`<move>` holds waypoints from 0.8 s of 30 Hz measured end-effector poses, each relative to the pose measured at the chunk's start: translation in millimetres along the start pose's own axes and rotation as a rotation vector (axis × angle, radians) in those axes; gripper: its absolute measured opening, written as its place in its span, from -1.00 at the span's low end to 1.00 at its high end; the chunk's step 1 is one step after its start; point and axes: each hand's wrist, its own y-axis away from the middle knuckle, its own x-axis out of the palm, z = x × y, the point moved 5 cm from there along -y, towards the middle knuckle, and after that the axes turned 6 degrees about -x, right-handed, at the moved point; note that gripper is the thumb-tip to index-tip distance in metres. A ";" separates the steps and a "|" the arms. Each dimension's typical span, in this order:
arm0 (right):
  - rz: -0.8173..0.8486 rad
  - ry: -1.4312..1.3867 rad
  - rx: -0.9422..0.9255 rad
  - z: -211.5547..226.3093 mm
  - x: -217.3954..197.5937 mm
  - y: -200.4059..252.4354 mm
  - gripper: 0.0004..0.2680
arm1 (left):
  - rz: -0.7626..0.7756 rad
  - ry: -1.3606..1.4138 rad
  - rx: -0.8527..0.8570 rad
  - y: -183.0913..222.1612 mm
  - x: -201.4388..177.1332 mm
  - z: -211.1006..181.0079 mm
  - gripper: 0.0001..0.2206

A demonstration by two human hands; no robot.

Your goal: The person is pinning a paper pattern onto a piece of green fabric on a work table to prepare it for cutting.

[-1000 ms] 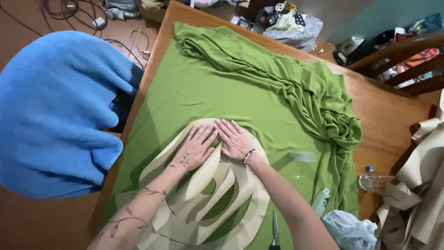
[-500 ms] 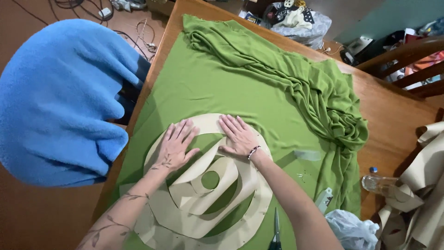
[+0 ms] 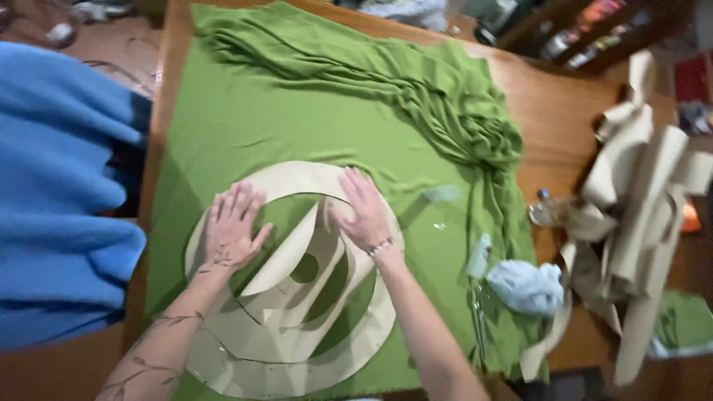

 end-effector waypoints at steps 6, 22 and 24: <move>-0.401 0.020 0.858 -108.6 -36.8 221.9 -0.62 | -0.100 0.003 0.018 3.8 -10.4 0.6 -0.39; 0.222 0.091 1.060 -214.6 -22.4 282.8 -0.85 | -0.137 -0.047 0.022 2.7 -9.2 -1.2 -0.40; 0.164 0.033 1.034 -205.3 -31.8 283.2 -0.88 | -0.172 -0.042 0.018 1.5 -6.6 -0.8 -0.39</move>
